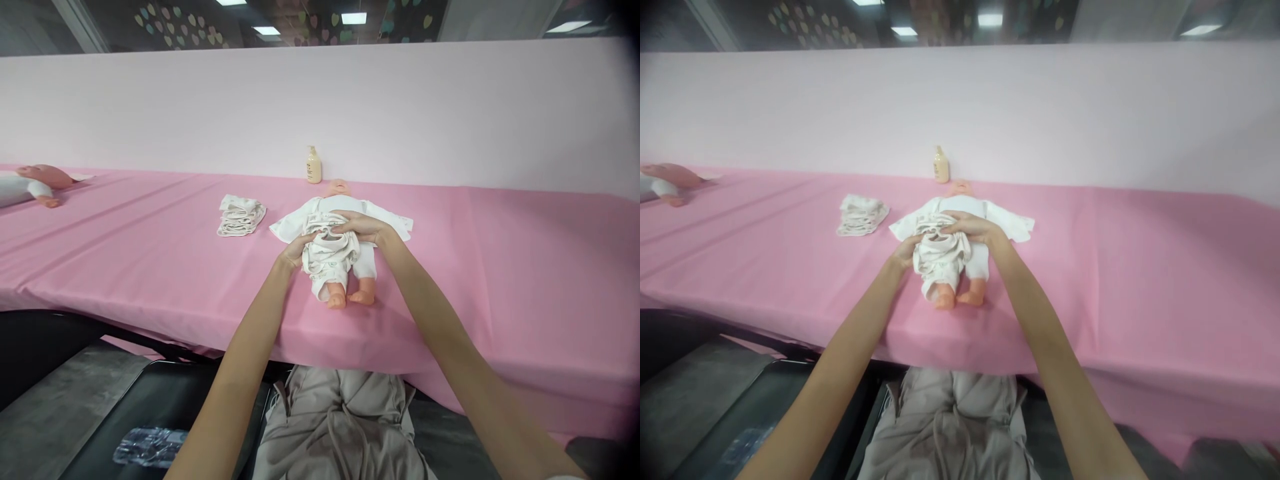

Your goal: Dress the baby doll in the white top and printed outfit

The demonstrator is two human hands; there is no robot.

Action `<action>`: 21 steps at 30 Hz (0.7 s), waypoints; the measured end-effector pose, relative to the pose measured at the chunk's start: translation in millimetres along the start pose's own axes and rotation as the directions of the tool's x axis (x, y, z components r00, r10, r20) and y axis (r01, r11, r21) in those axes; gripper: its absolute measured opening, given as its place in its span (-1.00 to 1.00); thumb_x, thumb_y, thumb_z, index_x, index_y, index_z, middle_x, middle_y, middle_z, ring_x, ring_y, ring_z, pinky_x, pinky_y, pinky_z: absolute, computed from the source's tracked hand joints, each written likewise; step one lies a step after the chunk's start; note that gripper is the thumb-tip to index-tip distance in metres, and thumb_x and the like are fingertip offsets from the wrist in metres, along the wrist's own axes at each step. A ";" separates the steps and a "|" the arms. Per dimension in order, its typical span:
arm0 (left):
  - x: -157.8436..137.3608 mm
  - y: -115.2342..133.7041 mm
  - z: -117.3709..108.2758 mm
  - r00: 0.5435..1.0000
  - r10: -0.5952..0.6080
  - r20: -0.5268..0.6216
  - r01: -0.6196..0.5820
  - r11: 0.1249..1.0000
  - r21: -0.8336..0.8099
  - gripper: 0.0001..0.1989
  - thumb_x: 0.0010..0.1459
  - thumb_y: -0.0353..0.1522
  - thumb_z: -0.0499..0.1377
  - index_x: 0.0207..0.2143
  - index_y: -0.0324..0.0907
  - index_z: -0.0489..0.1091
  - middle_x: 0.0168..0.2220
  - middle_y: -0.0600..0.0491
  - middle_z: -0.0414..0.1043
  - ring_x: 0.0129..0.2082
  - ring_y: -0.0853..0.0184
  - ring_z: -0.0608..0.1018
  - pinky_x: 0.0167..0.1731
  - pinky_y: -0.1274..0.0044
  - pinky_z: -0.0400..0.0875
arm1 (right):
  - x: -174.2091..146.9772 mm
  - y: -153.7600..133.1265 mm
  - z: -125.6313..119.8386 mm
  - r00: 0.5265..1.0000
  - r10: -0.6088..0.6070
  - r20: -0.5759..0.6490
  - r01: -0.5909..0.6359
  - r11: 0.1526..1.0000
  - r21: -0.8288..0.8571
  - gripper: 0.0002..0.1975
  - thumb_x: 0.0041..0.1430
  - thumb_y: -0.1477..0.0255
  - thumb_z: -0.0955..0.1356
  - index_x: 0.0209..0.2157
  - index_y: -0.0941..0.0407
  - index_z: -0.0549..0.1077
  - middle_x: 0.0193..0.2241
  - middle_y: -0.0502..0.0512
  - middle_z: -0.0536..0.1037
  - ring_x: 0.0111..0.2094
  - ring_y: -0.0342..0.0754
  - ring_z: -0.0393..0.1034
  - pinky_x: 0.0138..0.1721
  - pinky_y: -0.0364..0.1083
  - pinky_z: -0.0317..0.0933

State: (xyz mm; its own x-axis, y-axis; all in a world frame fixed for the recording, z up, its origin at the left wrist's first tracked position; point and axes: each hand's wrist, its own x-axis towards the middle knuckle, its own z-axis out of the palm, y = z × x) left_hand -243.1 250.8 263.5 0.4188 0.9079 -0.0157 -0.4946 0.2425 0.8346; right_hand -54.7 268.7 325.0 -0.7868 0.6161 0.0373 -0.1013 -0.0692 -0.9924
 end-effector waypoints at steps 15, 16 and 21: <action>-9.1 0.2 -1.4 0.981 0.121 0.155 -0.148 0.973 0.176 -0.25 -0.36 -0.57 0.33 0.03 -0.27 0.35 -0.09 -0.11 0.51 -0.05 0.04 0.51 -0.01 0.34 0.41 | -1.7 5.9 -5.4 0.984 -0.095 0.151 0.075 0.988 0.135 -0.59 -0.03 0.59 0.45 -0.09 0.24 0.38 -0.17 0.22 0.54 -0.15 0.04 0.46 -0.09 -0.01 0.37; -9.2 0.3 -1.3 0.980 0.124 0.155 -0.152 0.971 0.182 -0.26 -0.33 -0.57 0.33 0.03 -0.28 0.35 -0.09 -0.12 0.51 -0.05 0.03 0.52 -0.01 0.33 0.41 | -2.9 5.6 -5.4 0.985 -0.097 0.146 0.080 0.989 0.121 -0.56 -0.05 0.59 0.46 -0.08 0.24 0.38 -0.17 0.22 0.54 -0.16 0.02 0.46 -0.10 -0.03 0.37; -6.0 -0.3 -4.6 0.983 0.080 0.166 -0.103 0.986 0.131 -0.38 -0.27 -0.56 0.28 -0.03 -0.32 0.39 -0.12 -0.13 0.52 -0.07 0.04 0.53 0.02 0.32 0.39 | -6.1 4.2 -6.5 0.990 -0.084 0.113 0.076 0.994 0.073 -0.55 -0.10 0.62 0.48 -0.12 0.22 0.39 -0.31 0.11 0.56 -0.32 -0.08 0.48 -0.23 -0.13 0.40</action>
State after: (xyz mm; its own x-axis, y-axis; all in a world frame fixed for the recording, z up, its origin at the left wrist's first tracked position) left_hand -249.0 246.9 260.8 0.4987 0.8549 0.1430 -0.4306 0.1011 0.8969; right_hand -46.3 269.7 319.9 -0.8395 0.5266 0.1334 -0.2048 -0.0792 -0.9756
